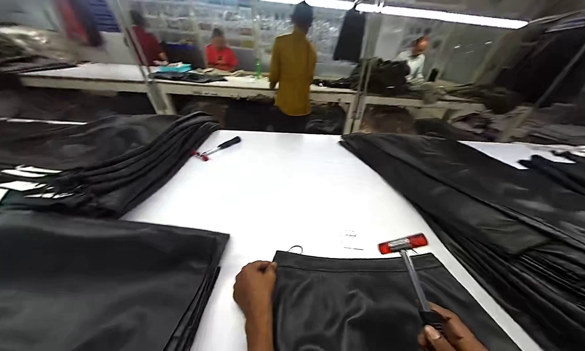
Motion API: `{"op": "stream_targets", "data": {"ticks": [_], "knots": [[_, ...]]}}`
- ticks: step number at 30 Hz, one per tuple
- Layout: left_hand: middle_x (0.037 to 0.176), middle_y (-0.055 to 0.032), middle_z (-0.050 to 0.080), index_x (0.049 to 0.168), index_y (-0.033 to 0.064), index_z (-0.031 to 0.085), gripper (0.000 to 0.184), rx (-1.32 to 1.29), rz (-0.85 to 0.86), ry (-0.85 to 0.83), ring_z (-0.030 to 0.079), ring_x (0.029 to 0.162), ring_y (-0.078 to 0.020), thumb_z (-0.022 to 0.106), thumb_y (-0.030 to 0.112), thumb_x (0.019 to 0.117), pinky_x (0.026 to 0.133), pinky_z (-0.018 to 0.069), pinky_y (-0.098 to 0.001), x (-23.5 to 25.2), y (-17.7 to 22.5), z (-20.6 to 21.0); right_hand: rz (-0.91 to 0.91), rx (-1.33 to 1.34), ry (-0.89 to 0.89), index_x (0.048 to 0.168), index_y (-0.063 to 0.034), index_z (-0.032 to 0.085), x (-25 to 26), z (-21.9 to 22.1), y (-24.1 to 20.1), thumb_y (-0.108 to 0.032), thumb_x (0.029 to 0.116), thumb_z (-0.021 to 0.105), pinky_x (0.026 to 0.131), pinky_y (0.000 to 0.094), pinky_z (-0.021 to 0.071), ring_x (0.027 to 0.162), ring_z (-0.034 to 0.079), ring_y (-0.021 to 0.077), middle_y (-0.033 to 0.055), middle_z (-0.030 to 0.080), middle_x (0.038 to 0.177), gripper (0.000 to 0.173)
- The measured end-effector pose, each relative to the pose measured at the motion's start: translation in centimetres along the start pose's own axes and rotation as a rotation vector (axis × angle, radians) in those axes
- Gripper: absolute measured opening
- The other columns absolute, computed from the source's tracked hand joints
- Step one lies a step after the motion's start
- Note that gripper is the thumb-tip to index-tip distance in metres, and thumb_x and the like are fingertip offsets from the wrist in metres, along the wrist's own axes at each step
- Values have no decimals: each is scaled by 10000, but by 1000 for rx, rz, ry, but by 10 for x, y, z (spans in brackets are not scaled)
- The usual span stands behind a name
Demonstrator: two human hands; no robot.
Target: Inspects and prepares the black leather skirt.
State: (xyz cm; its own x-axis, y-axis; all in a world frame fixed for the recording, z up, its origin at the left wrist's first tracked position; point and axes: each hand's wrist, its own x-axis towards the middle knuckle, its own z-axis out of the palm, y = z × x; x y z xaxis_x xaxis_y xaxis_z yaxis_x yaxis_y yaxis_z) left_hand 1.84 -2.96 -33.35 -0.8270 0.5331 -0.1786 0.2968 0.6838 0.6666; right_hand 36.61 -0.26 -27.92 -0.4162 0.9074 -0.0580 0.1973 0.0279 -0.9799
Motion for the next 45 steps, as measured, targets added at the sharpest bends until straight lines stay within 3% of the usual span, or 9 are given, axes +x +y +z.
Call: {"op": "stream_targets", "data": {"ticks": [9, 13, 18, 22, 27, 32, 36, 41, 45], "knots": [[956, -12, 778, 973, 239, 818, 194, 30, -82, -24, 723, 961, -228, 711, 397, 936, 823, 537, -527, 1, 3, -1, -495, -327, -62, 1579, 47, 268, 67, 126, -25, -224, 1110, 398, 499, 304, 574, 595, 619, 105, 64, 695, 999, 556], [968, 0, 776, 991, 246, 815, 195, 43, -97, -31, 719, 972, -215, 701, 398, 943, 831, 536, -512, -2, 4, -1, -153, -860, -336, 1639, -230, 271, 103, 148, 13, -320, 1102, 343, 851, 530, 553, 921, 702, 327, 154, 709, 1106, 549], [968, -8, 776, 986, 238, 813, 202, 47, -100, -39, 721, 973, -223, 699, 399, 942, 831, 538, -510, 0, 6, -2, -543, -597, 24, 1558, -62, 425, 88, 151, 6, -277, 1099, 388, 616, 291, 550, 648, 597, 96, 83, 704, 985, 509], [950, -10, 776, 982, 238, 814, 193, 42, -82, -10, 722, 955, -218, 698, 388, 943, 818, 538, -505, -2, 4, -1, -175, -888, -312, 1641, -261, 264, 96, 157, 9, -323, 1099, 335, 800, 535, 558, 885, 702, 330, 143, 711, 1062, 550], [960, -5, 778, 994, 233, 814, 196, 24, -83, -29, 723, 966, -211, 692, 379, 948, 836, 538, -506, 1, 3, -2, -571, -638, 47, 1546, -59, 447, 88, 158, 2, -274, 1096, 386, 604, 320, 557, 646, 611, 124, 86, 699, 961, 502], [969, 6, 777, 998, 241, 813, 192, 28, -75, -36, 719, 973, -203, 690, 382, 955, 840, 537, -495, 0, 2, -2, -166, -862, -327, 1638, -243, 275, 100, 151, 2, -301, 1102, 350, 807, 544, 555, 853, 704, 338, 153, 726, 1010, 544], [986, -4, 776, 1011, 238, 811, 195, 28, -88, -53, 718, 987, -210, 698, 386, 952, 851, 537, -501, 2, 1, -3, -567, -664, 77, 1541, -63, 457, 86, 158, 6, -273, 1095, 387, 603, 326, 558, 645, 617, 131, 82, 704, 935, 498], [970, 4, 777, 1001, 231, 812, 190, 21, -50, -38, 719, 959, -197, 702, 379, 955, 835, 536, -493, 0, -3, -3, -149, -875, -368, 1644, -288, 244, 90, 159, -3, -321, 1102, 337, 790, 546, 550, 868, 697, 341, 147, 717, 1037, 551], [1004, -13, 773, 1020, 221, 808, 210, 18, -75, -67, 714, 1004, -216, 699, 388, 954, 881, 540, -498, 2, -4, -6, -504, -784, 6, 1561, -139, 449, 77, 172, 10, -273, 1086, 378, 514, 394, 538, 587, 623, 197, 87, 681, 872, 498]]}}
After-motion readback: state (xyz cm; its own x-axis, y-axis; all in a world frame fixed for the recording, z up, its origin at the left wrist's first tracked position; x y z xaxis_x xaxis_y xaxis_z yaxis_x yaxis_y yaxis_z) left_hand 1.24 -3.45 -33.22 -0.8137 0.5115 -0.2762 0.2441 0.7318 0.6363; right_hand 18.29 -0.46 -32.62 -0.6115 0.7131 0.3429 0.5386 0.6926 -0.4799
